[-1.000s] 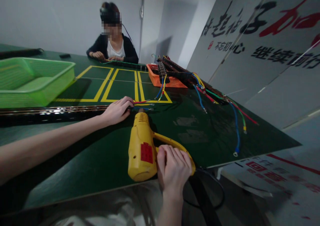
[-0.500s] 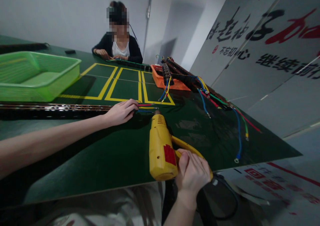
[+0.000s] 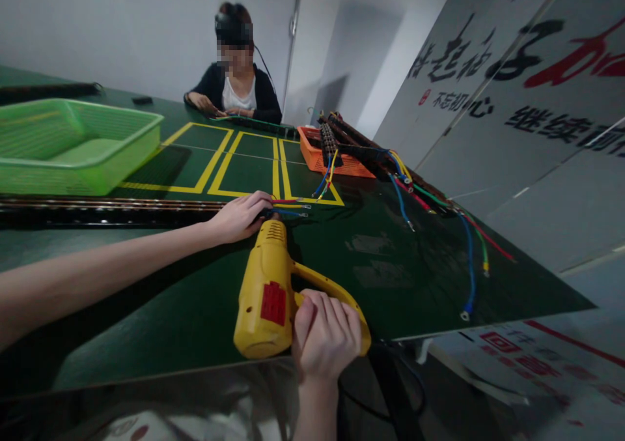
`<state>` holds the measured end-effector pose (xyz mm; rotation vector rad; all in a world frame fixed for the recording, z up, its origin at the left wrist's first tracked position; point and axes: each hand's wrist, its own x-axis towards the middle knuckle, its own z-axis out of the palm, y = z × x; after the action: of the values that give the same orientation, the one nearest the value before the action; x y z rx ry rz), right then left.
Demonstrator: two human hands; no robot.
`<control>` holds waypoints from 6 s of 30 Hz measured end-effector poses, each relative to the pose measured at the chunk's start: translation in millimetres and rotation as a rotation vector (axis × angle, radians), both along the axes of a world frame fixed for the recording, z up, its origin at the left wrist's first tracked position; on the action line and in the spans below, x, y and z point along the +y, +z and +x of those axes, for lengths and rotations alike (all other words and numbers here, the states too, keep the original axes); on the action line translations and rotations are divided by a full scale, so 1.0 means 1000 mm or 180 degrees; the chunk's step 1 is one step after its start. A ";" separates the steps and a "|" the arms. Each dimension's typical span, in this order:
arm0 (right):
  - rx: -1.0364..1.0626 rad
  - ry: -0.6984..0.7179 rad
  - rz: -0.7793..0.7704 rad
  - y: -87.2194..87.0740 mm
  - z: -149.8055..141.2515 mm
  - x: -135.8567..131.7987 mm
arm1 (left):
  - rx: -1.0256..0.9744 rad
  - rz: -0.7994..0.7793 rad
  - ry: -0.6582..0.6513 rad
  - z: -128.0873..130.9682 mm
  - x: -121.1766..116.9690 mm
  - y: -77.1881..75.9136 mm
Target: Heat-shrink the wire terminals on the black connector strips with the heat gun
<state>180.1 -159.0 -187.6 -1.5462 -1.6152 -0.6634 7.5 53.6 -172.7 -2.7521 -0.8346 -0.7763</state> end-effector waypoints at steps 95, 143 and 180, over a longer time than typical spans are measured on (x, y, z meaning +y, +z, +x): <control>-0.0044 0.0216 0.0077 -0.001 0.067 -0.017 | 0.0590 0.0521 0.0111 -0.007 -0.004 0.004; -0.0123 0.0026 0.0198 -0.004 0.071 -0.011 | 0.0429 0.0674 -0.0014 -0.008 0.001 0.004; -0.0101 -0.0136 0.0327 -0.006 0.092 -0.010 | 0.0378 0.0523 -0.0052 -0.009 0.004 0.003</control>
<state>272.2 -168.7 -194.0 -1.5056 -1.5506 -0.7856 -1.9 57.8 -170.2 -2.6330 -0.6933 -0.6458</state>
